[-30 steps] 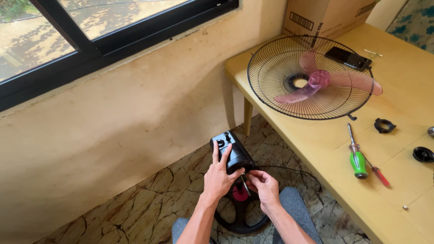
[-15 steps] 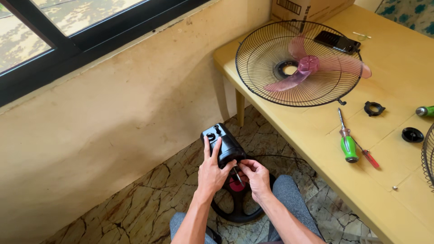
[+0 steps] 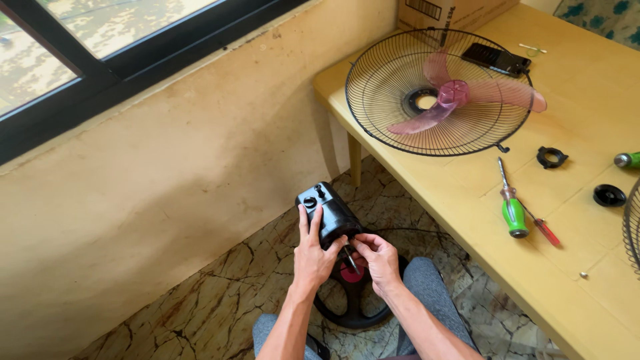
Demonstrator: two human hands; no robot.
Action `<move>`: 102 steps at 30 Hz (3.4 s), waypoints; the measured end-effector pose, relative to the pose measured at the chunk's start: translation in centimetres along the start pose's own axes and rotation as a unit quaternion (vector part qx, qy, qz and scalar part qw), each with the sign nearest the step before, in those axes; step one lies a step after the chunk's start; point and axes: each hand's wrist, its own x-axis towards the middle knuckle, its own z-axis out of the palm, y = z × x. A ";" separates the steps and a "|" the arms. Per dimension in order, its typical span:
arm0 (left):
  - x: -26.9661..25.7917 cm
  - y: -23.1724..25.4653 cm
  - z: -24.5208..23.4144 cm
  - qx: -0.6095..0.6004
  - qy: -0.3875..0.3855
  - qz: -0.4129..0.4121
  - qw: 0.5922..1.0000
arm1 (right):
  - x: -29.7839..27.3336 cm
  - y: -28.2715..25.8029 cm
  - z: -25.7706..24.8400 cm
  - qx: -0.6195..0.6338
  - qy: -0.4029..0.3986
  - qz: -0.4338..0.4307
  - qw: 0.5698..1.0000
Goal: The person sits on the floor and uses a screwdriver to tighten a screw on the fan motor housing. The fan blade and cage are disassembled and placed on a nearby table. The person repeatedly adjusts the motor and secures the screw.
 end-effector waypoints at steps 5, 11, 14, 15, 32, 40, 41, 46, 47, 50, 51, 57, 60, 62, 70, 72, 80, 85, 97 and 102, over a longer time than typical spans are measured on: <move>-0.2 0.0 0.2 0.027 0.003 0.019 0.999 | 0.2 0.2 -0.3 -0.011 0.008 0.010 1.000; 0.1 0.4 -0.8 0.105 -0.044 0.019 0.993 | 0.1 0.1 -0.5 -0.018 0.001 0.010 1.000; 0.2 0.6 -1.1 0.119 -0.045 0.036 0.991 | -0.2 0.1 -0.6 -0.020 0.008 0.015 1.000; 0.3 0.7 -1.0 0.122 -0.047 0.041 0.991 | -0.3 0.2 -0.7 -0.018 0.009 0.017 1.000; 0.7 1.1 -0.6 0.115 -0.082 -0.034 0.989 | -0.6 -0.4 -0.5 -0.007 0.005 0.026 1.000; 0.3 0.4 -0.4 0.102 -0.060 -0.027 0.993 | -0.6 -0.6 -0.2 -0.019 -0.004 0.019 1.000; 0.3 0.4 -0.4 0.096 -0.057 -0.021 0.994 | -0.5 -0.6 -0.1 -0.022 -0.002 0.017 1.000; 0.4 0.1 -0.8 0.096 -0.059 -0.019 0.993 | -0.3 -0.3 0.0 -0.020 0.003 0.019 1.000; 0.4 0.1 -0.8 0.096 -0.059 -0.020 0.993 | -0.2 -0.2 0.1 -0.019 0.003 0.017 1.000; 0.6 0.3 -0.8 0.105 -0.062 -0.032 0.992 | -0.2 -0.1 0.0 0.004 0.009 0.027 1.000; 0.7 0.4 -0.8 0.110 -0.062 -0.037 0.991 | -0.2 -0.2 -0.1 0.001 0.012 0.029 1.000; 1.1 0.4 -0.9 0.130 -0.071 -0.051 0.988 | -0.2 -0.3 -0.6 -0.003 0.011 0.039 0.999; 1.3 0.4 -1.0 0.123 -0.063 -0.038 0.990 | 0.0 -0.6 -0.5 -0.002 0.007 0.037 0.999; 1.4 0.3 -1.1 0.123 -0.061 -0.043 0.990 | 0.1 -0.7 -0.4 -0.002 0.004 0.038 0.999; 2.8 -0.3 -1.8 0.114 -0.058 -0.057 0.990 | 1.2 -0.7 1.1 0.023 -0.017 0.060 0.998; 3.2 -0.3 -1.7 0.114 -0.063 -0.059 0.990 | 1.6 -0.7 1.6 0.037 -0.013 0.070 0.997; 5.5 -1.6 -2.7 0.110 -0.062 -0.072 0.989 | 2.6 -1.0 2.9 0.037 0.013 0.095 0.995; 7.2 -2.5 -2.6 0.114 -0.074 -0.080 0.988 | 3.3 -1.5 3.7 0.043 0.000 0.085 0.995; 9.8 -4.0 -3.7 0.113 -0.065 -0.056 0.990 | 5.7 -1.4 7.0 0.059 -0.013 0.083 0.995; 9.9 -4.0 -4.1 0.121 -0.067 -0.054 0.989 | 6.5 -1.0 8.1 0.060 -0.017 0.072 0.996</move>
